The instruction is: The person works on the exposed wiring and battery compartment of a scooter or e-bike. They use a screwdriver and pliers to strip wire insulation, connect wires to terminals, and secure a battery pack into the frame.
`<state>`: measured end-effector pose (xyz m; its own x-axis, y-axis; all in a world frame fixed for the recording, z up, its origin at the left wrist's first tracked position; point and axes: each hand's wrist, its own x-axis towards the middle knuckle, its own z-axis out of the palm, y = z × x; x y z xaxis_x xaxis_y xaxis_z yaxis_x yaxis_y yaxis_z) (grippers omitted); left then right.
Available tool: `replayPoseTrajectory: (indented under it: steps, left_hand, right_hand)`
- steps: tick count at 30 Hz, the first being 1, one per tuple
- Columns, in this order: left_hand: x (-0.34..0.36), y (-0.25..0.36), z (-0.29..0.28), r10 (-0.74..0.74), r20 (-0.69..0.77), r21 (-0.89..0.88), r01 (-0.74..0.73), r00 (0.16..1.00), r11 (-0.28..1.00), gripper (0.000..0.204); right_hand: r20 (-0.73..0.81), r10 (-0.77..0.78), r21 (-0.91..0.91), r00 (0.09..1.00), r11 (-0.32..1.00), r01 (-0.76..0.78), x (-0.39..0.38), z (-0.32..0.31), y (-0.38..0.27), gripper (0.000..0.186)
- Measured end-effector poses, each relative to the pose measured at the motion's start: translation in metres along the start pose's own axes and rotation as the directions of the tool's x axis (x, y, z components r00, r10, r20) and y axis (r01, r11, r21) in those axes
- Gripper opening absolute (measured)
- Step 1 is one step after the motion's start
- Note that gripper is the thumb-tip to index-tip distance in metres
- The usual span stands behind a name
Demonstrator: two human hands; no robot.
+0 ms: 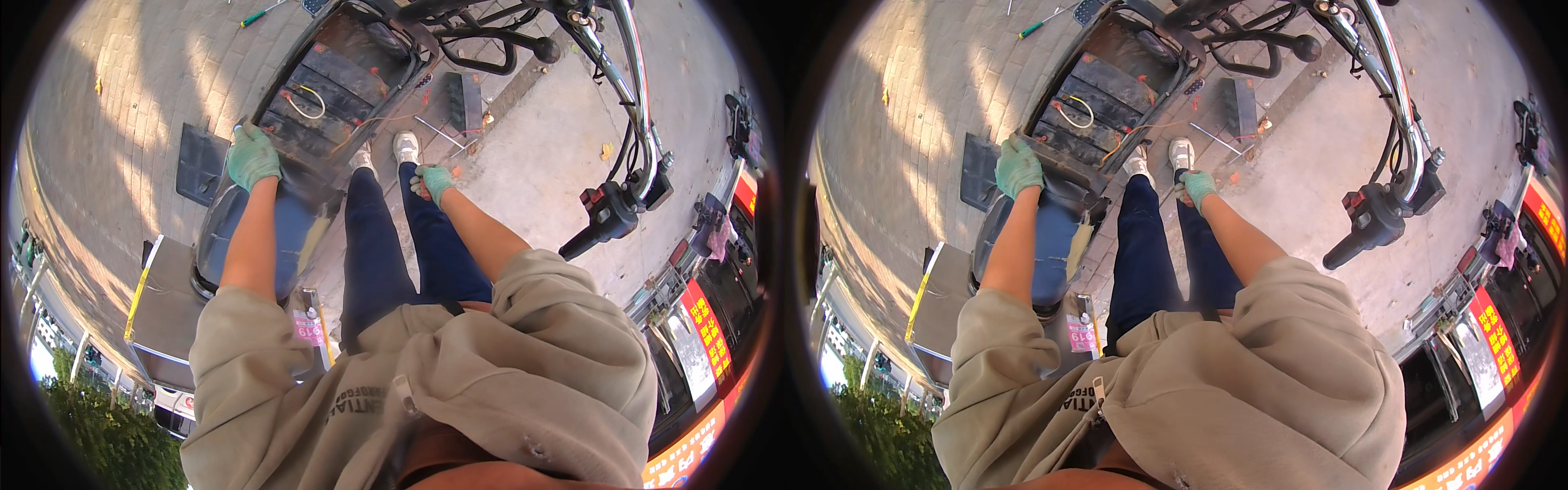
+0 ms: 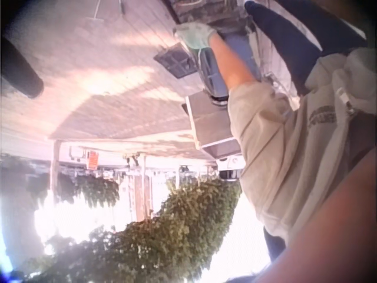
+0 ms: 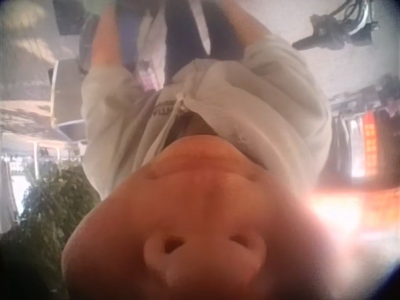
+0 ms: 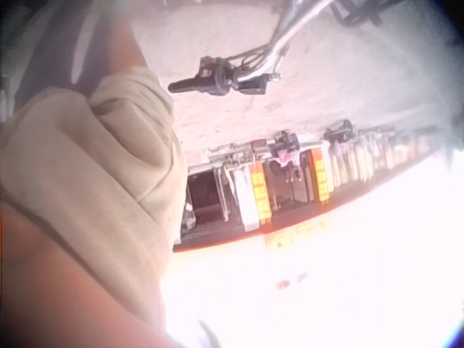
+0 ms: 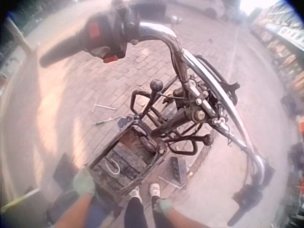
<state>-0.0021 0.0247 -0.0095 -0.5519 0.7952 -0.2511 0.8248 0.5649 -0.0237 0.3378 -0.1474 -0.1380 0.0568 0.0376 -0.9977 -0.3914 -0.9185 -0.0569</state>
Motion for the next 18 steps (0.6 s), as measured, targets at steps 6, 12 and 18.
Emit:
replayPoseTrajectory:
  steps: [6, 12, 18]
  left_hand:
    - [0.0, 0.001, 0.0, -0.006, 0.007, 0.006, 0.006, 1.0, 1.0, 0.056]
    - [0.001, 0.001, 0.001, 0.0, 0.008, 0.013, 0.0, 1.0, 1.0, 0.055]
    - [0.003, -0.001, 0.003, -0.009, 0.028, 0.023, 0.009, 1.0, 1.0, 0.056]
  right_hand:
    - [-0.117, -0.078, 0.035, 0.99, 0.996, 0.083, 0.025, -0.022, -0.019, 0.017]
    - [-0.263, -0.15, 0.07, 0.953, 0.982, 0.174, 0.047, -0.043, -0.046, 0.019]
    - [-0.341, -0.105, 0.231, 0.934, 0.954, 0.192, 0.041, -0.074, -0.047, 0.016]
